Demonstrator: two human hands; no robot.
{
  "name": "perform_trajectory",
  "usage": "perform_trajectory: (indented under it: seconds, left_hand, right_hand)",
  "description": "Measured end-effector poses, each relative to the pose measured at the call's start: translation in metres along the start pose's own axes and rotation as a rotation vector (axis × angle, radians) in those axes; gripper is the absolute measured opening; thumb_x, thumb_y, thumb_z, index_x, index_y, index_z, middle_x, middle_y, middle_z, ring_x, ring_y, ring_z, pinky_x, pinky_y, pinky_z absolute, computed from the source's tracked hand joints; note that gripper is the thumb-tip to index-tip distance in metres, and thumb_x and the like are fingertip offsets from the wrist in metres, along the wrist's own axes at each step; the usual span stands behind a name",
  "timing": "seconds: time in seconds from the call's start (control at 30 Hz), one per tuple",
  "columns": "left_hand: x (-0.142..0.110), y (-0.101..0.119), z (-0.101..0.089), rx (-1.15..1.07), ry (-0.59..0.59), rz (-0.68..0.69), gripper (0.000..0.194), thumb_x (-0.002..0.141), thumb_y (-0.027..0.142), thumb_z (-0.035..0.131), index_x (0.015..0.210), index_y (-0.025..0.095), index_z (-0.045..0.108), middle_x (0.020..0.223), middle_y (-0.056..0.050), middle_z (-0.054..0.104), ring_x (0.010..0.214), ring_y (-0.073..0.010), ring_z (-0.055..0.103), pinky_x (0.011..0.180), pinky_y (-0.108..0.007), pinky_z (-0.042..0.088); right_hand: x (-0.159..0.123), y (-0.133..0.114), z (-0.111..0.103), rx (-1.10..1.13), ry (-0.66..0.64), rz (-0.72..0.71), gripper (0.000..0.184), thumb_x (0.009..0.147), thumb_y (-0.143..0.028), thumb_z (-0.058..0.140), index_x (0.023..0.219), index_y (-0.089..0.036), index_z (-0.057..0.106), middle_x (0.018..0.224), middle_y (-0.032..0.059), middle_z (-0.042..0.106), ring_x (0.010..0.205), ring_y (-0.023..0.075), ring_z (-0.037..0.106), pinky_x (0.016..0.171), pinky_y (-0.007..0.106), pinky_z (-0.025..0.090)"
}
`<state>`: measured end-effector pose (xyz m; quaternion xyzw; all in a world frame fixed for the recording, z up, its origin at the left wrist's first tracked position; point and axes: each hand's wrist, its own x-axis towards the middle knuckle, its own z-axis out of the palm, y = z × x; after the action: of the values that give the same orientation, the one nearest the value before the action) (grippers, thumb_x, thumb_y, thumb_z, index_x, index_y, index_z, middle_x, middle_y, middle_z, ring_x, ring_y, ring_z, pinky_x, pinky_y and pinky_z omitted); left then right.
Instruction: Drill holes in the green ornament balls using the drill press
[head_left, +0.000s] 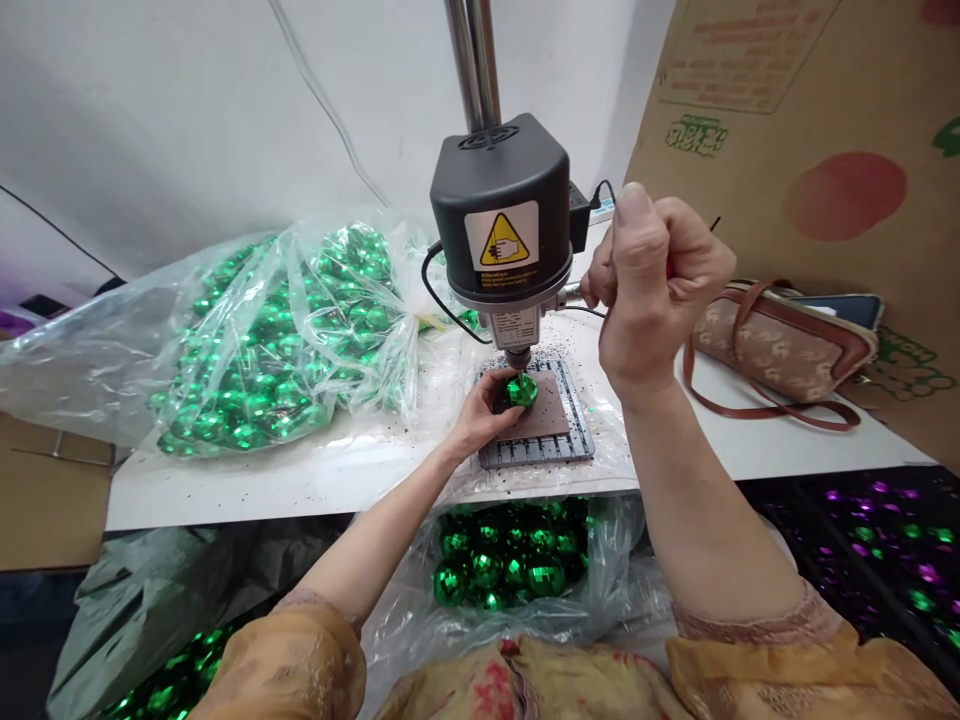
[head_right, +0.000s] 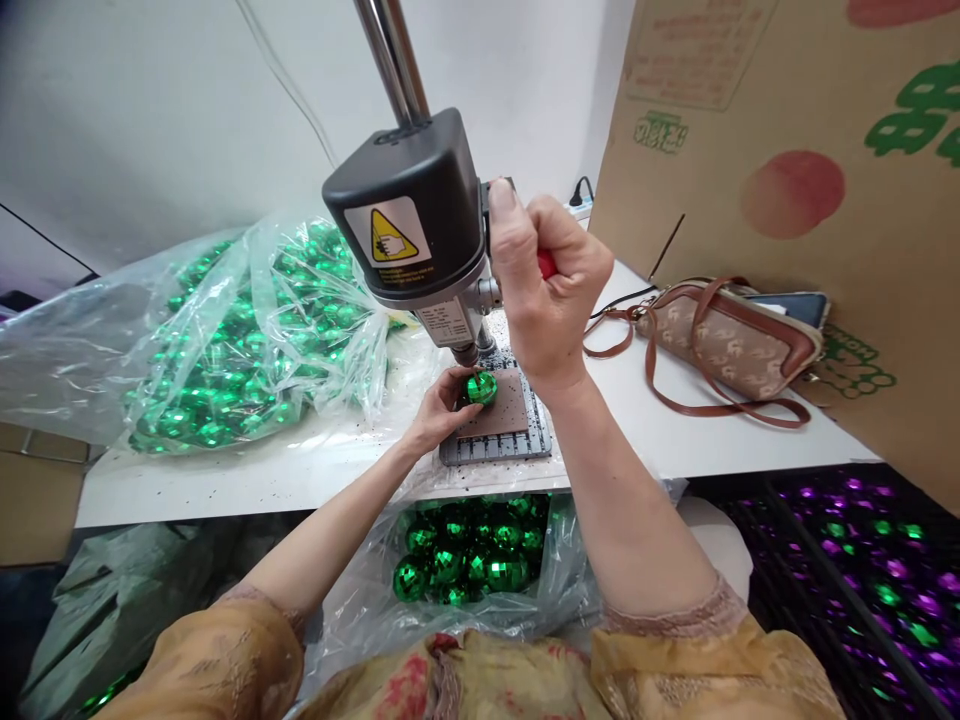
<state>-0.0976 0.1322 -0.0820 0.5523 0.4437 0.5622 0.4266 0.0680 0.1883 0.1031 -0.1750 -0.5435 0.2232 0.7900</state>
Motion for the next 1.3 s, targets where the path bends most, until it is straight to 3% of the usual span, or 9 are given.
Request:
perform_trajectory:
  seconds: [0.37,0.7,0.93,1.3]
  left_hand:
    - [-0.004,-0.001,0.011,-0.037,0.13,0.04,0.064,0.069,0.045,0.094,0.115,0.021,0.057,0.12,-0.01,0.069,0.118,-0.0266,0.066,0.109,-0.047,0.049]
    - [-0.012,-0.001,0.015,0.037,0.064,0.063,0.056,0.075,0.041,0.091,0.117,0.02,0.059,0.134,-0.014,0.067,0.131,-0.03,0.062,0.116,-0.051,0.046]
    - [-0.013,-0.003,0.015,0.034,0.072,0.05,0.056,0.074,0.04,0.092,0.116,0.021,0.06,0.134,-0.013,0.067,0.132,-0.03,0.062,0.119,-0.053,0.044]
    - [-0.013,-0.004,0.015,0.0,0.067,0.057,0.056,0.074,0.041,0.092,0.115,0.02,0.06,0.135,-0.014,0.067,0.134,-0.0306,0.061,0.12,-0.053,0.043]
  right_hand:
    - [-0.002,-0.001,-0.001,0.068,-0.006,-0.006,0.058,0.098,-0.055,0.059,0.063,-0.022,0.028,0.057,-0.0044,0.022,0.047,0.0079,0.025,0.051,0.029,0.026]
    - [-0.002,0.0,0.0,0.172,0.006,-0.044,0.058,0.097,-0.045,0.066,0.059,-0.02,0.03,0.052,-0.0042,0.028,0.044,0.0083,0.027,0.049,0.032,0.018]
    - [-0.019,0.008,-0.003,0.125,0.088,-0.111,0.063,0.097,-0.045,0.063,0.062,-0.02,0.017,0.051,-0.0044,0.018,0.042,0.0078,0.021,0.047,0.032,0.017]
    - [-0.029,0.012,-0.009,0.119,0.066,-0.166,0.06,0.096,-0.041,0.06,0.061,-0.019,0.016,0.049,-0.0046,0.017,0.042,0.0074,0.02,0.047,0.032,0.02]
